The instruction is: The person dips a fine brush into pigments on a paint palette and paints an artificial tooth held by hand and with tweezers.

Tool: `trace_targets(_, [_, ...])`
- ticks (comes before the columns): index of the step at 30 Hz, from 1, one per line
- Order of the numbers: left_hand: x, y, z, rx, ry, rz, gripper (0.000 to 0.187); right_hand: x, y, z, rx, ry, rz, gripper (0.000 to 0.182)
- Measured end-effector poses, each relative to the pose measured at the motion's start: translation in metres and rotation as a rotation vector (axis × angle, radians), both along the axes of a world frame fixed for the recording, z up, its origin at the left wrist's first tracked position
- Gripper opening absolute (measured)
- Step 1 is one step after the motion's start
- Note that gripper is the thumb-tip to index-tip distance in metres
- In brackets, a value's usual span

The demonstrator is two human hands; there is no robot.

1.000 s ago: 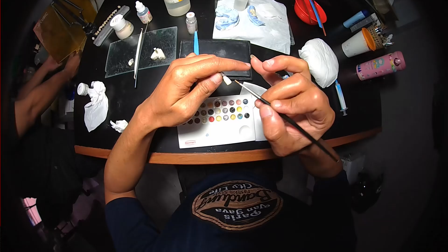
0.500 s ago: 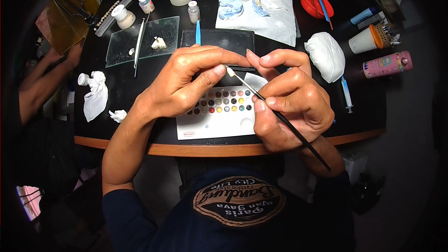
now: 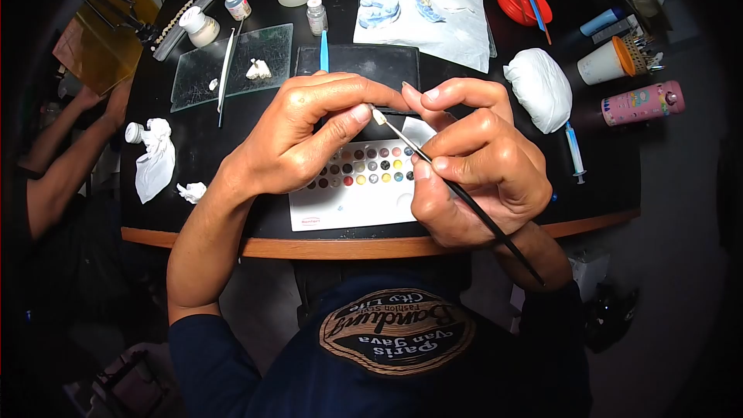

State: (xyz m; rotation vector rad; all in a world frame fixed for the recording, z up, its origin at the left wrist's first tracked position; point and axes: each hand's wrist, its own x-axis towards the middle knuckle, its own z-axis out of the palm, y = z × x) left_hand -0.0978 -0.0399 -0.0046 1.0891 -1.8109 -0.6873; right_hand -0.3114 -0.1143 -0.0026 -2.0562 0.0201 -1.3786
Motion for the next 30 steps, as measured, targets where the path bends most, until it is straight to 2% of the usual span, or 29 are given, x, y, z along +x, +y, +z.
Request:
trace_targets(12, [-0.0008,0.0002,0.0014,0.005,0.017,0.003,0.035,-0.0001,0.0015,-0.0006,0.007,-0.014,0.012,0.024])
trace_targets(17, [-0.0010,0.0000,-0.0011,0.009,0.020,0.018,0.035,-0.0037,-0.0001,0.0018,-0.007,0.056,0.066,0.020])
trace_targets(30, [0.0011,-0.0011,-0.0024,-0.039,-0.029,0.011,0.034,0.0018,0.0012,-0.0029,0.011,-0.025,0.004,0.021])
